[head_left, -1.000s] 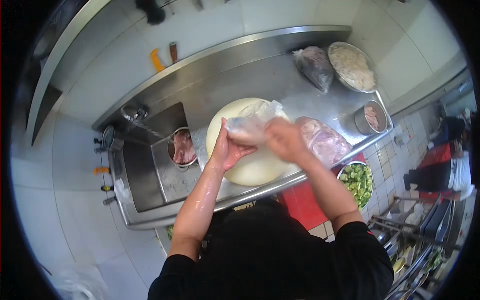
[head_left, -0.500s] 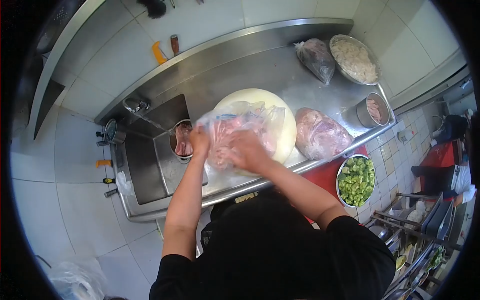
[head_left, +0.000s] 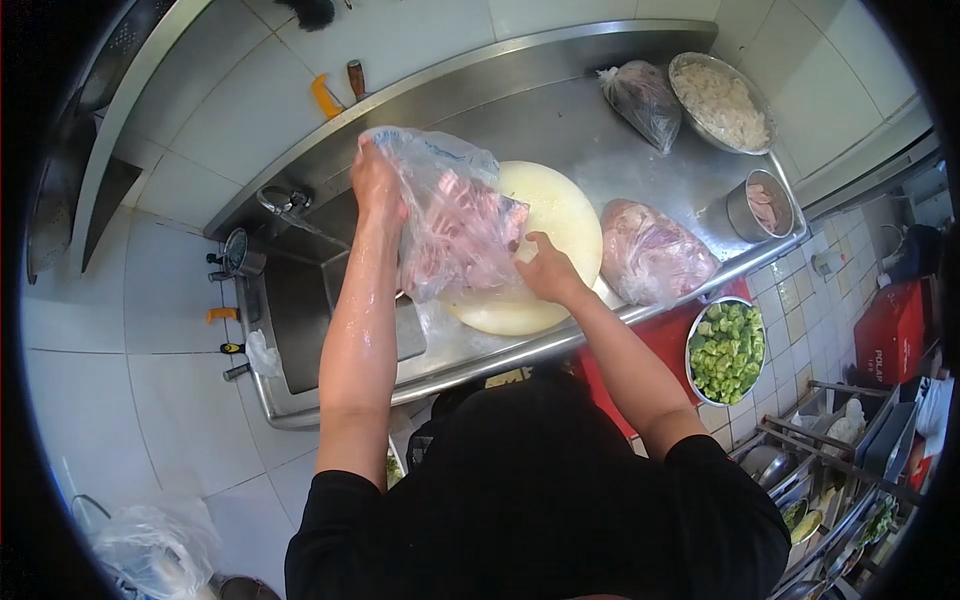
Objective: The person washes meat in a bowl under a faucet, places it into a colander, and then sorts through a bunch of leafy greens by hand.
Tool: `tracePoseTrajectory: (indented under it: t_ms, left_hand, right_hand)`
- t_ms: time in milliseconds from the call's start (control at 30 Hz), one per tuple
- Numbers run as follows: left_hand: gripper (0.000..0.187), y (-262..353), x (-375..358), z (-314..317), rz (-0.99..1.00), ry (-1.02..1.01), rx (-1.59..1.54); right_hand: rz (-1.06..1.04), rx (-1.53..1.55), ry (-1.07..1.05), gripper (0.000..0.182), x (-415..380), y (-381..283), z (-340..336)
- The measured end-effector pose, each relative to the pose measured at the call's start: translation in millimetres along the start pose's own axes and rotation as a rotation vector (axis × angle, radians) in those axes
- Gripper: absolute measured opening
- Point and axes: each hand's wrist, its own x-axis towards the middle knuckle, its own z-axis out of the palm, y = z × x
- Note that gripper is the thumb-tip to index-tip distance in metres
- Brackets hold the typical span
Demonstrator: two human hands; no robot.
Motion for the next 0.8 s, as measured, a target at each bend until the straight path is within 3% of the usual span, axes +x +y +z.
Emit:
tracePoseTrajectory:
  t_ms: [67,133,167,233,267,333,367,433,500,567,700,767,800]
  left_hand:
    - [0.043,10.6,0.7,4.2,0.005,-0.125,0.012]
    - [0.042,22.7,-7.4,9.4,-0.012,-0.197,-0.090]
    - [0.041,25.1,-10.8,10.4,-0.030,-0.268,-0.201]
    - [0.041,18.7,-4.4,-0.5,-0.048,-0.286,-0.218]
    - [0.040,15.7,2.2,-8.7,-0.059,-0.303,-0.246]
    - [0.039,10.0,5.4,-30.0,-0.070,-0.328,-0.271]
    - [0.037,2.9,11.0,-44.1,-0.084,-0.350,-0.298]
    - [0.035,-31.9,67.4,-113.5,-0.171,-0.726,-0.497]
    - [0.036,-44.4,67.0,-138.3,-0.043,-0.268,-0.312]
    - [0.040,-45.9,52.5,-149.2,-0.075,-0.160,-0.327]
    - [0.051,-52.6,38.2,-169.5,-0.169,0.094,-0.351]
    - [0.053,-86.9,53.5,-202.2,-0.179,0.125,-0.360]
    - [0.054,-101.7,57.0,-215.5,-0.225,0.156,-0.372]
  right_hand:
    - [0.010,-0.026,0.016,0.069,8.1,-3.5,10.0]
    - [-0.363,-0.203,0.512,0.081,34.0,-0.8,21.5]
    - [-0.359,-0.196,0.511,0.081,47.6,-3.8,17.5]
    - [-0.556,-0.314,0.449,0.087,79.6,-12.1,5.2]
    - [-0.557,-0.312,0.450,0.087,86.7,-21.9,-2.9]
    - [-0.299,-0.175,-0.119,0.090,87.0,-41.7,-24.8]
    - [-0.277,-0.178,-0.108,0.090,88.9,-42.5,-24.5]
    - [-0.281,-0.236,-0.102,0.091,94.3,-48.8,-18.4]
    - [-0.197,-0.189,-0.171,0.092,91.6,-51.1,-17.2]
    - [-0.118,-0.138,-0.243,0.092,88.9,-53.3,-10.5]
    - [-0.173,-0.275,-0.061,0.079,81.3,-51.4,8.5]
    - [-0.060,0.016,-0.280,0.073,77.4,-53.3,5.6]
    - [-0.092,0.017,-0.255,0.069,86.1,-39.6,17.6]
